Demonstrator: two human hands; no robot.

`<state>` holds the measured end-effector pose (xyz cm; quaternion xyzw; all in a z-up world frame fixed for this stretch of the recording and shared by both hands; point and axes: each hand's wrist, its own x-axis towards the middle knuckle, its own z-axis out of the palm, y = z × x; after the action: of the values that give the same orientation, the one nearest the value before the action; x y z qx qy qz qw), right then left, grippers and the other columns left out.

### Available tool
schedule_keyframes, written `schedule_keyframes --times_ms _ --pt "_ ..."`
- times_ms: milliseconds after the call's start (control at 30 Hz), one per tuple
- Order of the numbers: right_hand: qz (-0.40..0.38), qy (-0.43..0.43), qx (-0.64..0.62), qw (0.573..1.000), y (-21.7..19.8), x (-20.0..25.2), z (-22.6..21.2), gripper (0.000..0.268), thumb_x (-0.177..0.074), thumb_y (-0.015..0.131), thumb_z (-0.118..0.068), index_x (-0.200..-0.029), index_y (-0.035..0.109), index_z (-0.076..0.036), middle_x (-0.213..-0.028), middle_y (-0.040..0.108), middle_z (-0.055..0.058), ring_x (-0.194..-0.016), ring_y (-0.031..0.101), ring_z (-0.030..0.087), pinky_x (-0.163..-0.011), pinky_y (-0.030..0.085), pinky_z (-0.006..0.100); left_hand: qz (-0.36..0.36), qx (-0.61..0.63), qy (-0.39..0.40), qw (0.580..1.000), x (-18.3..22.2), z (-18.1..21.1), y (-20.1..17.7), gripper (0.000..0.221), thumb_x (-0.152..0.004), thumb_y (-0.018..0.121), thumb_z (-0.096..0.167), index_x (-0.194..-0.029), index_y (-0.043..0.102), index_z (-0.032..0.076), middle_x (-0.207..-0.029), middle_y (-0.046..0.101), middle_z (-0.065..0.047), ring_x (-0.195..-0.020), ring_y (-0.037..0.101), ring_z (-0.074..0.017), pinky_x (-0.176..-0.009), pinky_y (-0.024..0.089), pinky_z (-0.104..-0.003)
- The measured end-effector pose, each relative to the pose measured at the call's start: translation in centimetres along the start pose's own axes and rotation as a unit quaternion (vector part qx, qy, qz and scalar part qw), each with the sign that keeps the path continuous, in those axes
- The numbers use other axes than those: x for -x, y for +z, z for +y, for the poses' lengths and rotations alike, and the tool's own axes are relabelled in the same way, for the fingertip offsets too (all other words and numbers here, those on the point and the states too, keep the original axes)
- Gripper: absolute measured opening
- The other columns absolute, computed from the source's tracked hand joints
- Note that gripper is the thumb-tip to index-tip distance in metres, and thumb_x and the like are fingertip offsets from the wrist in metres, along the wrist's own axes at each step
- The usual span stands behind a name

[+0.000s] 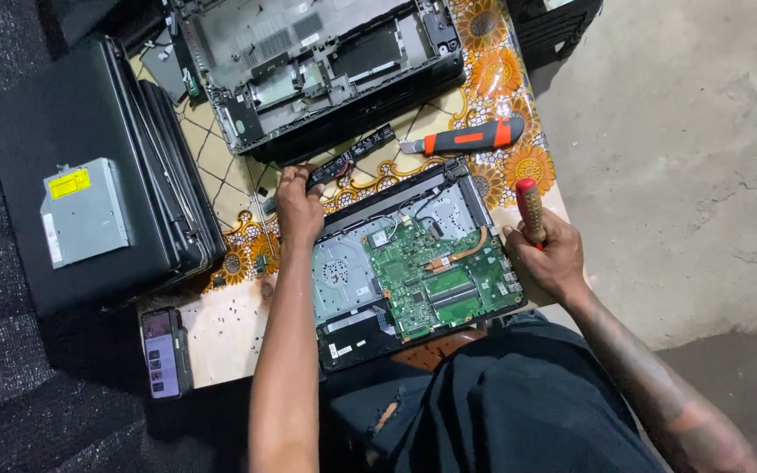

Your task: Disassembling a laptop by unscrewing internal components like the motherboard and heat sink using a screwdriver.

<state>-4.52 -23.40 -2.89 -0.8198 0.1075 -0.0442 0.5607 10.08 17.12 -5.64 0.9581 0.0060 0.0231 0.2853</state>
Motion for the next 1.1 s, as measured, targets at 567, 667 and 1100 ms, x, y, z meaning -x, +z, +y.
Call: schedule_keyframes --times_ms 567,667,1100 --pt "-0.064 0.074 0.058 0.994 0.3 -1.6 -7.5 0.039 -0.077 0.086 -0.022 -0.064 0.053 -0.005 -0.071 0.056 0.014 -0.066 0.058 0.031 -0.06 0.047 0.04 0.164 0.01 -0.162 0.973 19.2 16.6 -4.7 0.026 -0.085 0.066 0.007 -0.11 0.069 0.007 -0.123 0.054 -0.013 -0.115 0.053 -0.0343 -0.097 0.042 -0.049" --pt "-0.109 0.1 0.151 0.978 1.1 -2.4 -9.2 0.039 -0.078 0.082 -0.034 -0.077 0.058 -0.003 -0.084 0.055 0.011 -0.072 0.057 0.029 -0.063 0.048 0.041 0.151 0.035 -0.208 0.966 23.0 17.9 -4.4 0.026 -0.085 0.065 0.012 -0.111 0.07 0.008 -0.124 0.053 -0.01 -0.119 0.049 -0.0318 -0.098 0.043 -0.049" --pt "-0.12 0.045 0.196 0.972 1.3 -2.0 -7.2 0.045 -0.086 0.073 -0.042 -0.081 0.06 0.001 -0.09 0.05 0.009 -0.072 0.052 0.026 -0.059 0.041 0.039 -0.006 -0.072 -0.13 0.989 26.9 19.6 -1.2 0.09 -0.063 0.088 0.034 -0.14 0.048 0.012 -0.142 0.048 -0.009 -0.127 0.043 -0.0303 -0.101 0.032 -0.053"
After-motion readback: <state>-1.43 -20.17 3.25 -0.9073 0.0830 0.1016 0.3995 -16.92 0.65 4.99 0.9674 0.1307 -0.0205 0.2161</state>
